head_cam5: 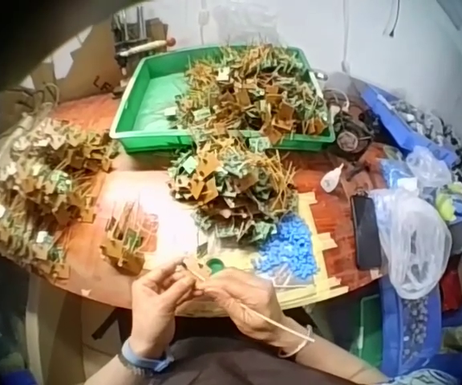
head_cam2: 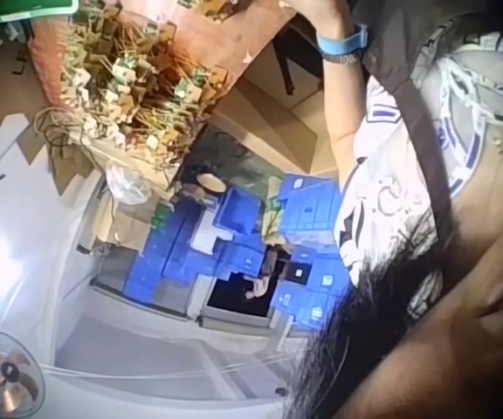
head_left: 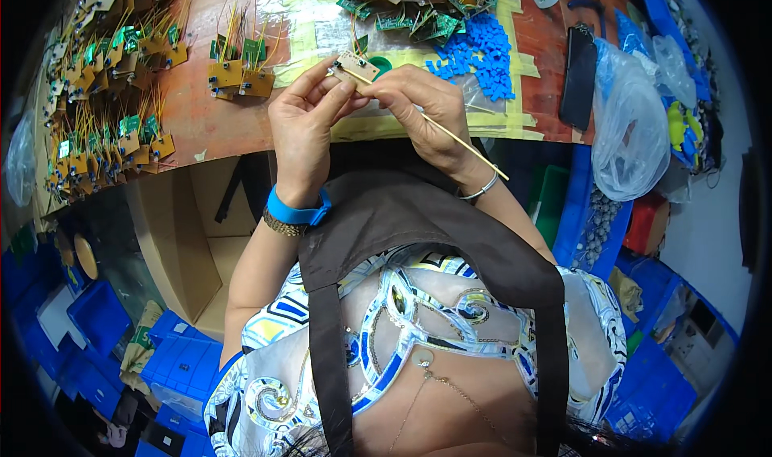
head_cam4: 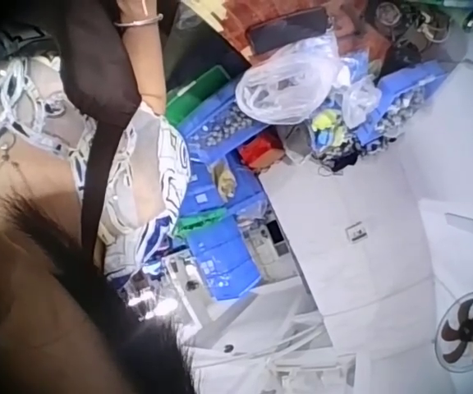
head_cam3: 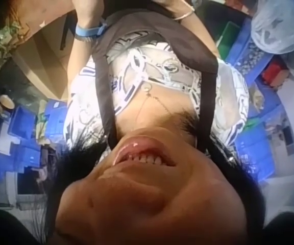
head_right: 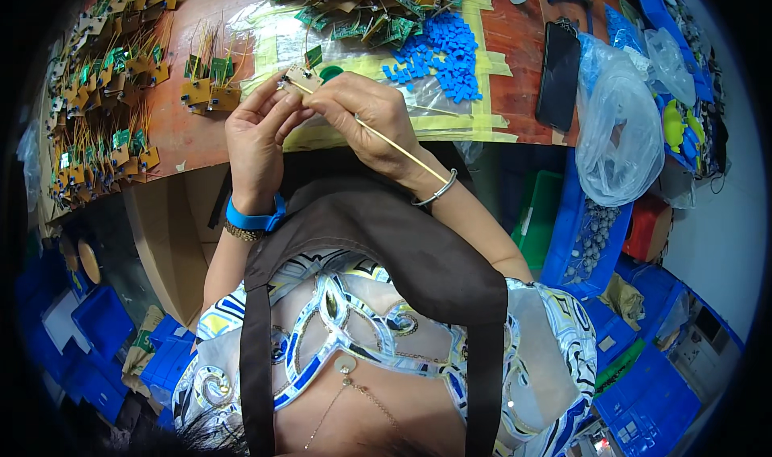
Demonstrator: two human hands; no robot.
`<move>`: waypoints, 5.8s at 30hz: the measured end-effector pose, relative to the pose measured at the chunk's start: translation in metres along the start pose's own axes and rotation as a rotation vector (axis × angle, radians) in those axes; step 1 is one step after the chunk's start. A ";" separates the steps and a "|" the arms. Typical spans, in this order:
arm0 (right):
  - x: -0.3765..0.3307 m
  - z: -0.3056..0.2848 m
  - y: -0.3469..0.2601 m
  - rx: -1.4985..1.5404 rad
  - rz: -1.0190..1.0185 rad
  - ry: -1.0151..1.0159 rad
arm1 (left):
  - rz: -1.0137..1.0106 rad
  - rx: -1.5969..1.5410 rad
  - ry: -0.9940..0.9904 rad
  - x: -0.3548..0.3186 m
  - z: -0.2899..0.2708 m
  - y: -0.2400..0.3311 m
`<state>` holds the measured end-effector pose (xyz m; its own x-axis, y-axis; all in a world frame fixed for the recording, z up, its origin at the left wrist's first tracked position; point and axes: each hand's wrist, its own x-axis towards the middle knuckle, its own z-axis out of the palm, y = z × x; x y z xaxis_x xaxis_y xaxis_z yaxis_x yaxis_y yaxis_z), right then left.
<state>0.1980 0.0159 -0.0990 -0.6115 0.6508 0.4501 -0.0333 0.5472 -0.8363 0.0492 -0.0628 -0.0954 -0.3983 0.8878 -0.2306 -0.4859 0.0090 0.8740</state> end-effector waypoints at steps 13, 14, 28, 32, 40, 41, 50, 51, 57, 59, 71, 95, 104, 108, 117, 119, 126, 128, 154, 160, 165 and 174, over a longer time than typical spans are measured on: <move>-0.013 -0.047 -0.005 -0.050 0.217 0.328 | 0.025 0.032 0.039 -0.002 -0.003 -0.004; -0.013 -0.047 0.007 -0.055 0.216 0.330 | 0.024 0.013 0.043 -0.002 -0.003 -0.004; -0.006 -0.030 0.034 -0.831 -0.035 0.197 | 0.066 0.027 0.046 -0.002 0.001 -0.007; 0.001 -0.024 0.021 -0.634 -0.038 0.220 | 0.059 0.046 0.025 -0.004 0.002 -0.011; 0.018 0.006 -0.007 -0.420 -0.139 0.192 | 0.083 0.026 -0.038 -0.008 0.009 -0.013; 0.018 0.008 -0.005 -0.462 -0.153 0.207 | 0.087 0.042 -0.050 -0.008 0.008 -0.013; 0.015 0.009 -0.003 -0.531 -0.207 0.199 | 0.049 0.028 -0.039 -0.008 0.009 -0.010; 0.015 0.009 -0.003 -0.530 -0.206 0.197 | 0.048 0.027 -0.037 -0.008 0.009 -0.010; 0.016 0.010 -0.001 -0.513 -0.195 0.217 | 0.064 0.035 -0.068 -0.007 0.009 -0.011; 0.017 0.010 0.000 -0.498 -0.195 0.218 | 0.080 0.060 -0.060 -0.007 0.010 -0.010; 0.018 0.016 -0.009 -0.478 -0.206 0.173 | 0.101 0.043 0.067 -0.003 0.003 -0.009; -0.002 -0.021 -0.003 -0.357 -0.160 0.332 | 1.063 1.621 -0.098 0.109 0.007 -0.006; -0.018 -0.027 0.015 -0.112 0.023 0.082 | 0.623 0.852 0.137 0.048 -0.020 -0.010; -0.014 -0.019 0.013 -0.077 0.101 0.068 | 0.448 0.433 0.174 0.029 -0.026 -0.006; -0.017 -0.012 0.019 -0.087 0.195 0.033 | 0.521 0.449 0.223 0.023 -0.023 -0.014; -0.016 -0.013 0.014 -0.066 0.193 0.032 | 0.438 0.391 0.177 0.020 -0.019 -0.015; -0.007 -0.007 -0.006 0.247 0.188 0.078 | 0.043 0.079 0.008 0.003 -0.003 -0.005; -0.008 -0.005 -0.005 0.258 0.210 0.068 | 0.022 0.052 0.004 0.002 0.000 -0.004; -0.013 -0.048 0.013 -0.200 0.153 0.256 | 0.051 0.071 -0.024 0.000 -0.001 -0.009; -0.016 -0.043 0.036 -0.757 -0.110 0.174 | 0.051 0.098 -0.013 0.000 0.001 -0.009; -0.015 -0.041 0.034 -0.852 -0.122 0.143 | 0.060 0.101 -0.016 -0.001 0.005 -0.008; -0.013 -0.030 0.034 -0.603 -0.036 0.197 | 0.095 0.141 -0.028 -0.003 0.007 -0.011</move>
<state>0.2285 0.0420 -0.1235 -0.4593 0.6797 0.5719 0.4348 0.7334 -0.5225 0.0608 -0.0620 -0.1010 -0.4145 0.9002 -0.1334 -0.3320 -0.0130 0.9432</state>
